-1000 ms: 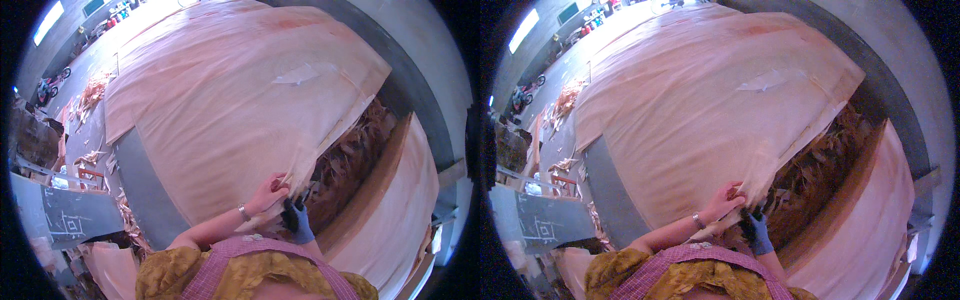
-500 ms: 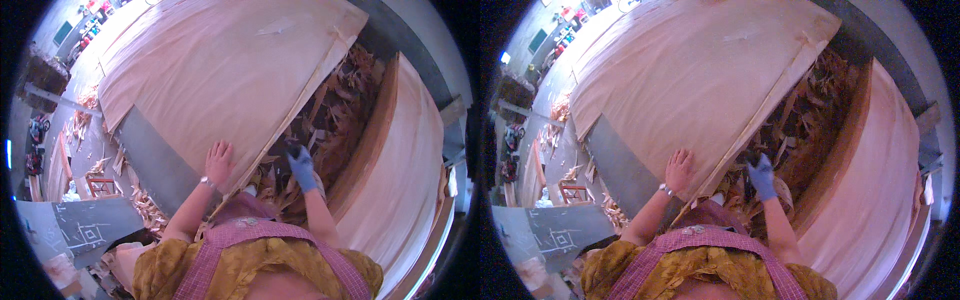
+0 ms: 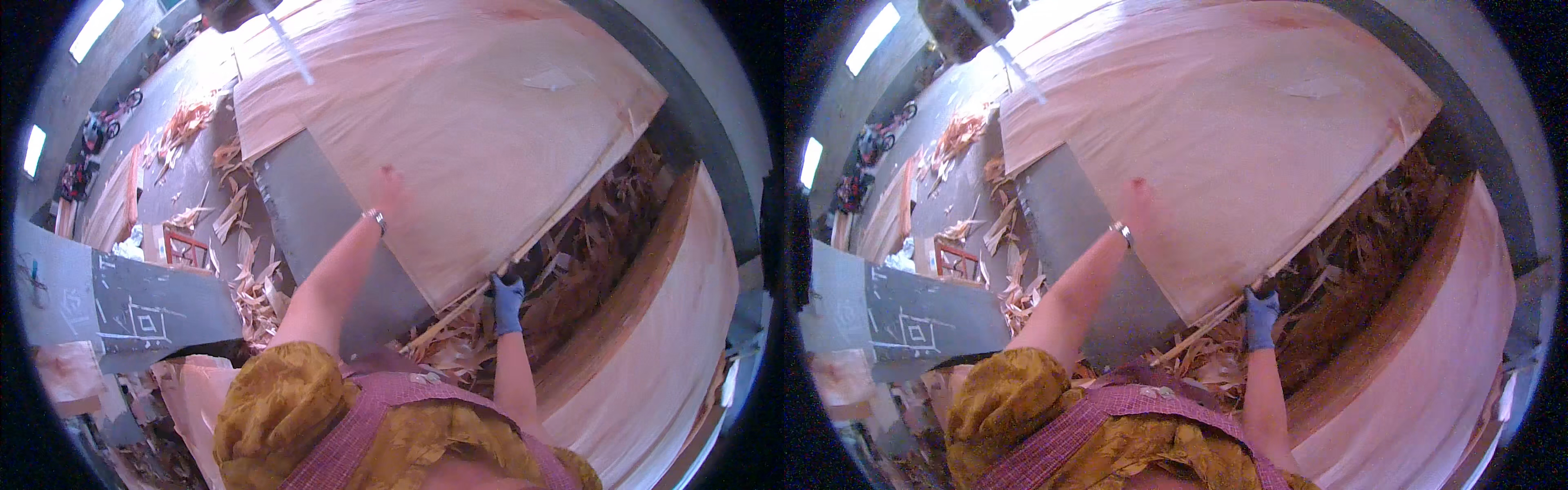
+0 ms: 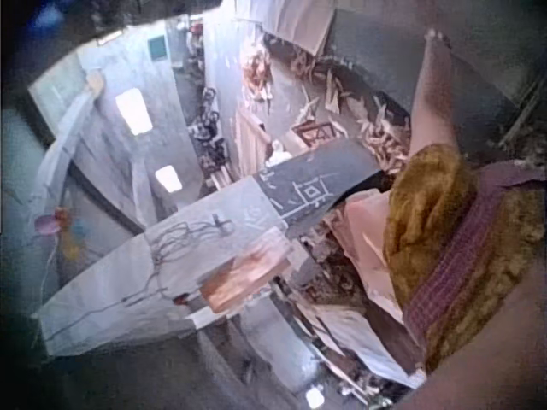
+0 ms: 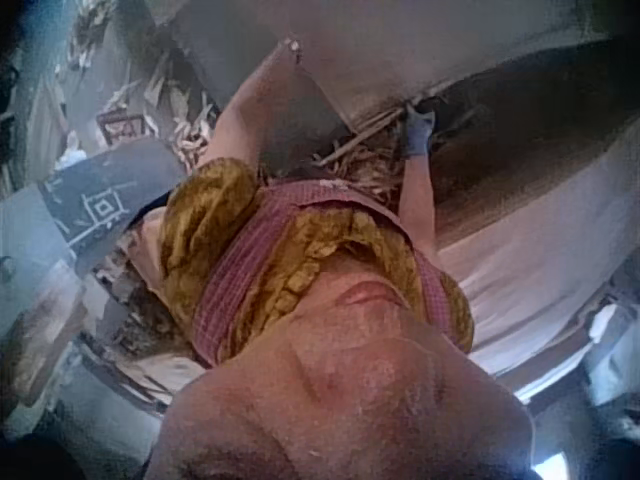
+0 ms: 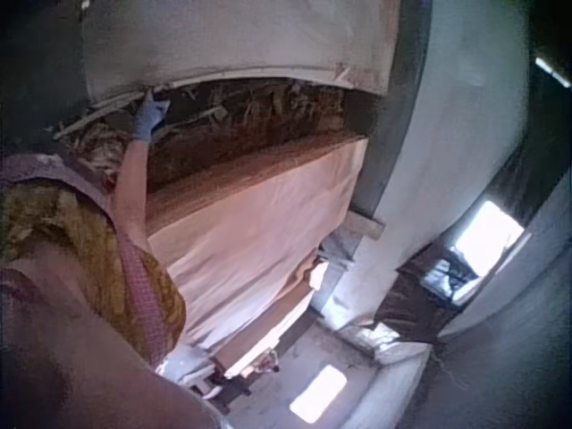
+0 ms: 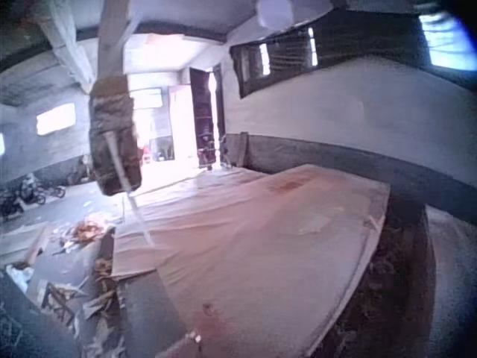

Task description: The person peels strips of thin wood veneer from a stack, smooths them by hand on a table, and trims the edges with a utility knife.

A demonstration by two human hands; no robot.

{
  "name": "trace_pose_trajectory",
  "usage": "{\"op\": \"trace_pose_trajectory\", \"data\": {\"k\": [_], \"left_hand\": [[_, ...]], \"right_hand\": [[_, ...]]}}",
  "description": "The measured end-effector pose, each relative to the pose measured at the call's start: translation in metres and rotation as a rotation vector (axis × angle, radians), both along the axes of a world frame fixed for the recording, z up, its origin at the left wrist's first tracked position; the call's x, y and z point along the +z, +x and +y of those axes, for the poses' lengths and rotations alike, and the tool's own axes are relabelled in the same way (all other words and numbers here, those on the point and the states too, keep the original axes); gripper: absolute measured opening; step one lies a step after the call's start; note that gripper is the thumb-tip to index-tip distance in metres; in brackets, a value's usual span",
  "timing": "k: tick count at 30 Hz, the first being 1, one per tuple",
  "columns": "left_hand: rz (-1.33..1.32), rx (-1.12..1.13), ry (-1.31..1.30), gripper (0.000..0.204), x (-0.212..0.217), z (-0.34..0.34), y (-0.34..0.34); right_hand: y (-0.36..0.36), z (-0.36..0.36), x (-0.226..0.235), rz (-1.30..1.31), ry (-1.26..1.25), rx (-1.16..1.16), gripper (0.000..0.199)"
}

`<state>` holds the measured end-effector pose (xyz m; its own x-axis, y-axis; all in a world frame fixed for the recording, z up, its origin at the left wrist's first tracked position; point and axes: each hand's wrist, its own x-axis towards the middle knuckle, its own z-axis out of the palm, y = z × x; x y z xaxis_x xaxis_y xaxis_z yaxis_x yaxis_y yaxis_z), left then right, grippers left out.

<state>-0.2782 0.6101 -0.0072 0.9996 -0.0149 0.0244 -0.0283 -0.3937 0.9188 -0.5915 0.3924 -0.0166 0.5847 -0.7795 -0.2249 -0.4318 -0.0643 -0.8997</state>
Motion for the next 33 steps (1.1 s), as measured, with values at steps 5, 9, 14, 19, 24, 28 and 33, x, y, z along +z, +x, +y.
{"op": "trace_pose_trajectory", "data": {"k": [5,9,14,19,24,28,33], "left_hand": [[-0.033,0.779,-0.044,0.028,-0.027,0.112,0.167],[0.298,0.768,-0.200,0.024,-0.031,0.132,0.238],[0.474,0.573,-0.737,0.029,-0.050,0.147,0.278],[0.527,0.227,-0.767,0.045,-0.058,0.172,0.309],[0.609,0.299,-0.337,0.050,-0.040,0.162,0.316],[0.582,0.398,-0.199,0.054,-0.029,0.160,0.294],[0.053,0.030,0.973,0.083,0.001,0.140,0.217]], "right_hand": [[-0.021,0.047,0.006,-0.492,0.569,-0.248,0.032],[-0.046,0.122,0.013,-0.621,0.795,-0.277,0.041],[-0.044,0.253,0.077,-0.212,1.052,-0.192,0.044],[-0.063,0.298,0.054,-0.290,0.750,-0.052,0.047],[-0.064,0.314,0.056,-0.254,0.763,-0.137,0.047],[-0.085,0.352,0.022,-0.294,0.821,-0.207,0.041],[-0.091,0.383,0.038,-0.175,0.684,-0.339,0.031]]}}
